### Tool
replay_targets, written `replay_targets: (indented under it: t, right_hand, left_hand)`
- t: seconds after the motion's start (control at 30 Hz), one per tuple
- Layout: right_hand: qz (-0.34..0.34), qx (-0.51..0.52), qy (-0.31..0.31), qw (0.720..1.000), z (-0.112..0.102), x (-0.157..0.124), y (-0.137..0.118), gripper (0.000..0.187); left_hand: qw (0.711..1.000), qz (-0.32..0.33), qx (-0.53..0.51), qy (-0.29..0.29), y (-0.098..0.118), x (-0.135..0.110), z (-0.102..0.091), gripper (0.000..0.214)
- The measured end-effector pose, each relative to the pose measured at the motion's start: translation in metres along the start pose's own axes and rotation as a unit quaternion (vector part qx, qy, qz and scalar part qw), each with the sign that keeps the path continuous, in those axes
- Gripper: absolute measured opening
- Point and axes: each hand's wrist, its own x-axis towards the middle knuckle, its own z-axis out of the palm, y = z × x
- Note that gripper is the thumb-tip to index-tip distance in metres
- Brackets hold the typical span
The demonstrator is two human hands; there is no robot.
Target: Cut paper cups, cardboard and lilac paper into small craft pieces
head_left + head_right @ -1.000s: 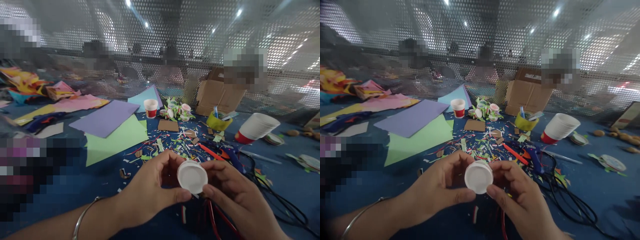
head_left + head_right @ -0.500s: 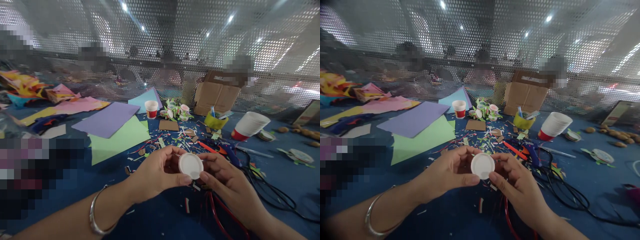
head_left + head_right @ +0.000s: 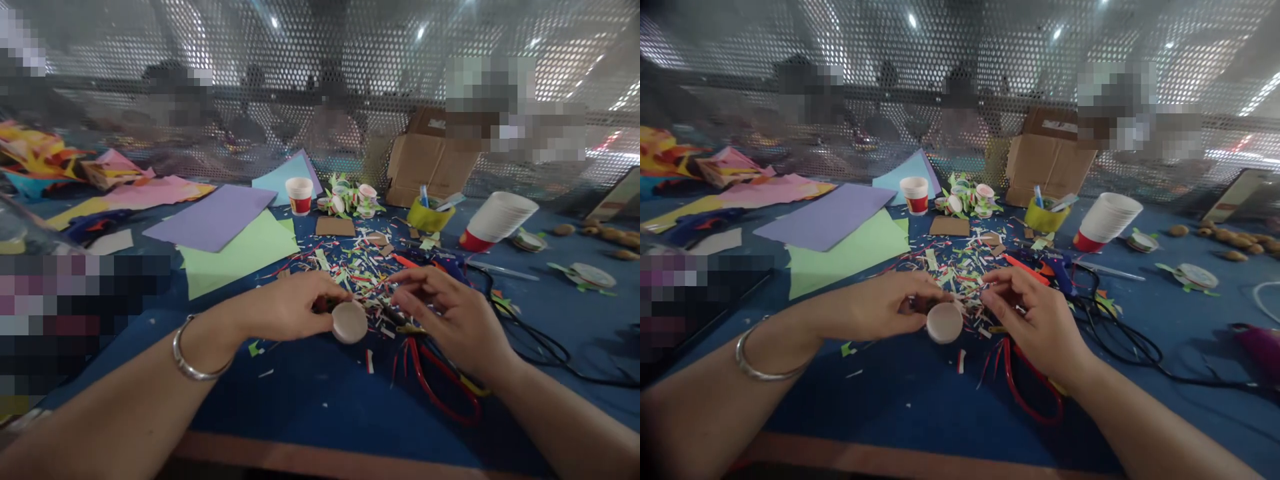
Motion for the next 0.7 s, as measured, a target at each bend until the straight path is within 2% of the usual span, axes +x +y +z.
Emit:
replay_targets:
  t: [0.07, 0.13, 0.3, 0.47, 0.6, 0.7]
  right_hand:
    - [-0.014, 0.003, 0.006, 1.0, -0.001, 0.001, 0.002, 0.023]
    - [-0.025, -0.002, 0.016, 1.0, -0.001, 0.001, 0.003, 0.022]
    - [-0.044, -0.034, 0.03, 0.998, -0.004, 0.001, 0.003, 0.019]
    - [-0.057, -0.044, 0.026, 0.997, -0.004, 0.003, 0.002, 0.017]
    - [-0.069, -0.064, 0.033, 0.995, -0.003, 0.003, 0.001, 0.016]
    - [-0.074, -0.074, 0.026, 0.994, -0.003, 0.003, -0.001, 0.017]
  left_hand:
    - [0.996, 0.012, 0.074, 0.039, 0.0, -0.003, -0.001, 0.04]
    - [0.994, 0.021, 0.088, 0.066, 0.001, -0.005, 0.0, 0.046]
    - [0.993, 0.035, 0.091, 0.071, 0.002, -0.002, 0.015, 0.078]
    - [0.989, 0.053, 0.113, 0.078, -0.001, 0.001, 0.022, 0.067]
    - [0.988, 0.076, 0.114, 0.068, -0.003, 0.0, 0.02, 0.079]
    - [0.99, 0.076, 0.104, 0.055, -0.003, 0.001, 0.021, 0.079]
